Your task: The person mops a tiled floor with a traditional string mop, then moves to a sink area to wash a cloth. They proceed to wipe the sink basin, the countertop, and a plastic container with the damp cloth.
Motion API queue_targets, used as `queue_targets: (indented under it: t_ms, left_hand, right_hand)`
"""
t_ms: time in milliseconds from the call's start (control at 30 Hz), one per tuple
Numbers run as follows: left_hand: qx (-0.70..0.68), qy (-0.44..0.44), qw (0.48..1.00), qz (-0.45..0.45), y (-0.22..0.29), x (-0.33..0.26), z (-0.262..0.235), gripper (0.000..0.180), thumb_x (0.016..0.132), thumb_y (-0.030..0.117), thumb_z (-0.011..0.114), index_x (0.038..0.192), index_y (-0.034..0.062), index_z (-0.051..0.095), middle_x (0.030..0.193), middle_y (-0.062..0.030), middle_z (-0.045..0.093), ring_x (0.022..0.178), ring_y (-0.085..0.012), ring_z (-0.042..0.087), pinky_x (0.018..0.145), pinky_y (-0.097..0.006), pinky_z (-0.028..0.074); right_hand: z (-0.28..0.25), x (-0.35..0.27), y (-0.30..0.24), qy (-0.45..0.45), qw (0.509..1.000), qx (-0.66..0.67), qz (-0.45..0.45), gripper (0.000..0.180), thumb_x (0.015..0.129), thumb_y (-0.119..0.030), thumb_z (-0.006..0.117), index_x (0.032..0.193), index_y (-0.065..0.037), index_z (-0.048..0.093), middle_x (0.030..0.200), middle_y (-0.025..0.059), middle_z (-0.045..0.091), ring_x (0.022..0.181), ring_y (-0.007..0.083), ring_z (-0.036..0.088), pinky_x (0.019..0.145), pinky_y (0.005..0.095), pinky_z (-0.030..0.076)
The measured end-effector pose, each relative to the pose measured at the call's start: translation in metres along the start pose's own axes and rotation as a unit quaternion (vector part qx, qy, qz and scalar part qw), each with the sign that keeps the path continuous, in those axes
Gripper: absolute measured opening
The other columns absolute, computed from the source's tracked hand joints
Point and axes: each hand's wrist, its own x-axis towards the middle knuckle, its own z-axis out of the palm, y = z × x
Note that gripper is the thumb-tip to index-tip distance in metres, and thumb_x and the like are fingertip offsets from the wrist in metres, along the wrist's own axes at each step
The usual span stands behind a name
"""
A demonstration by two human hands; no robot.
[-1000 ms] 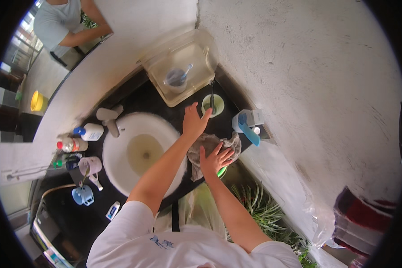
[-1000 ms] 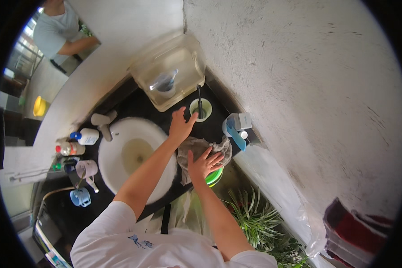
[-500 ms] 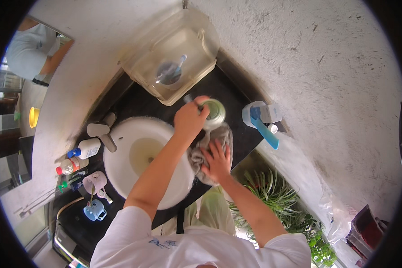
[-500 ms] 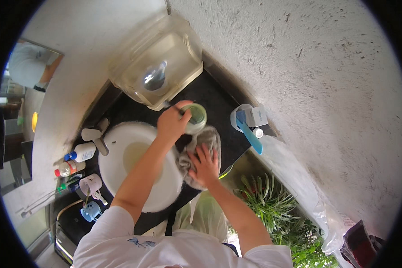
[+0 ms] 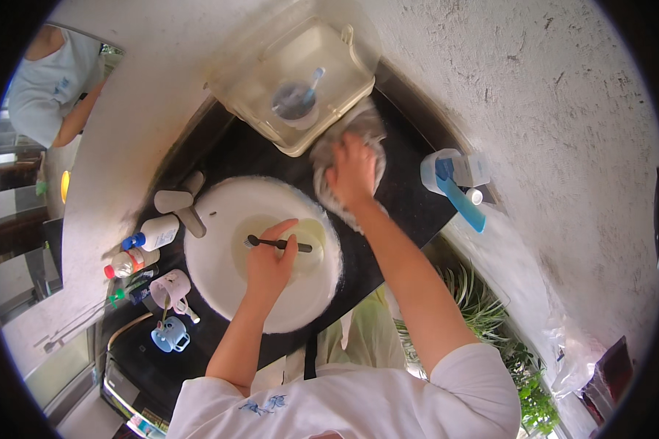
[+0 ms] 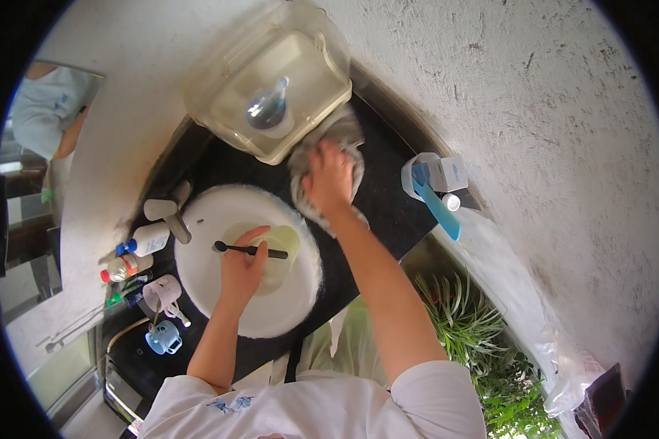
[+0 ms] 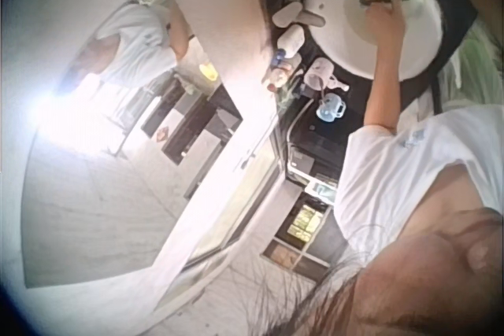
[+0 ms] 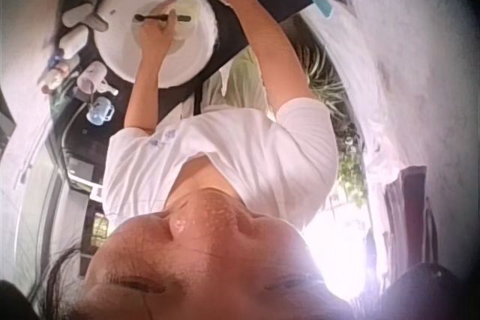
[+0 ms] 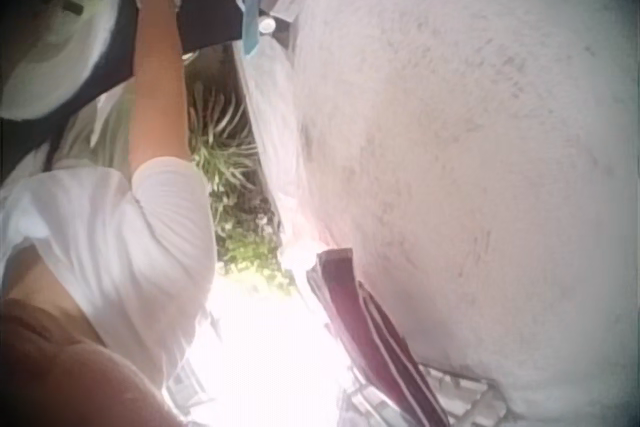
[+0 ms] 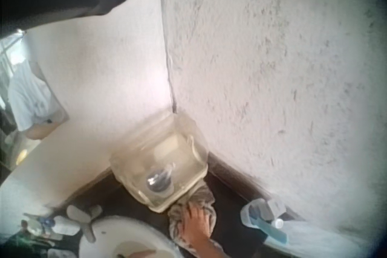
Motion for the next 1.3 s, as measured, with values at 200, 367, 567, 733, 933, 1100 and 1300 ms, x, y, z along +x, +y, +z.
queue_targets:
  t_ms: [200,367,567,733,933,1100,1300]
  left_hand:
    - [-0.023,-0.018,1.0,-0.007,0.013,0.0,0.007,0.029,0.088,0.016,0.061,0.116,0.0077,0.063,0.107,-0.0132,0.067,0.09,-0.0285,0.064,0.076,-0.033,0.049]
    - [0.003,-0.03,0.999,0.028,0.025,0.009,0.017,0.027,0.088,0.009,0.057,0.114,0.0057,0.064,0.1,-0.0122,0.066,0.092,-0.0219,0.062,0.082,-0.032,0.046]
    - [0.052,0.035,0.98,0.186,0.055,0.079,0.059,0.027,0.088,0.018,0.059,0.113,0.01,0.065,0.112,-0.0125,0.064,0.101,-0.0263,0.062,0.085,-0.033,0.047]
    - [0.059,0.065,0.978,0.188,0.065,0.156,0.103,0.032,0.085,0.03,0.062,0.109,0.0087,0.065,0.102,-0.0152,0.066,0.096,-0.0332,0.062,0.082,-0.04,0.05]
    - [0.086,0.057,0.987,0.125,0.054,0.177,0.136,0.04,0.084,0.038,0.062,0.109,0.0069,0.064,0.096,-0.0137,0.068,0.091,-0.0319,0.065,0.079,-0.04,0.051]
    - [0.065,0.011,0.995,0.073,0.088,0.161,0.125,0.042,0.087,0.04,0.059,0.112,0.0067,0.063,0.083,-0.0107,0.069,0.065,-0.0256,0.068,0.068,-0.037,0.052]
    - [0.041,0.056,0.995,0.073,0.084,0.148,0.095,0.041,0.089,0.038,0.058,0.114,0.0049,0.062,0.077,-0.0124,0.068,0.053,-0.0225,0.065,0.063,-0.035,0.051]
  right_hand:
    - [-0.016,-0.183,-0.003,-0.132,0.991,0.002,-0.028,0.06,0.073,-0.029,0.065,0.13,-0.011,0.052,0.144,0.0051,0.038,0.137,0.0245,0.028,0.111,0.0484,0.023]
    - [-0.02,-0.217,0.044,-0.097,0.988,-0.006,-0.117,0.058,0.07,-0.025,0.066,0.127,-0.022,0.055,0.143,0.0032,0.04,0.135,0.0248,0.032,0.107,0.0483,0.027]
    - [-0.028,-0.02,0.066,0.073,0.995,-0.05,0.038,0.055,0.075,-0.027,0.063,0.127,-0.013,0.053,0.14,0.0065,0.041,0.135,0.0259,0.031,0.11,0.0471,0.024]
    - [-0.03,-0.071,0.047,-0.051,0.997,-0.036,0.038,0.052,0.075,-0.028,0.065,0.123,-0.012,0.054,0.139,0.0047,0.041,0.135,0.0243,0.03,0.111,0.0462,0.023]
    - [-0.039,-0.19,0.074,0.074,0.997,0.007,0.026,0.037,0.064,-0.016,0.066,0.1,-0.013,0.062,0.122,0.0007,0.054,0.124,0.0227,0.043,0.103,0.0479,0.03]
    - [-0.044,-0.193,0.106,0.149,0.978,-0.023,0.143,0.034,0.063,-0.014,0.064,0.096,-0.011,0.061,0.115,0.0059,0.055,0.116,0.028,0.046,0.102,0.0507,0.029]
    - [-0.029,-0.216,0.054,0.067,0.993,-0.008,0.099,0.032,0.064,-0.015,0.063,0.095,-0.009,0.062,0.113,0.0055,0.055,0.114,0.0289,0.046,0.1,0.0532,0.03]
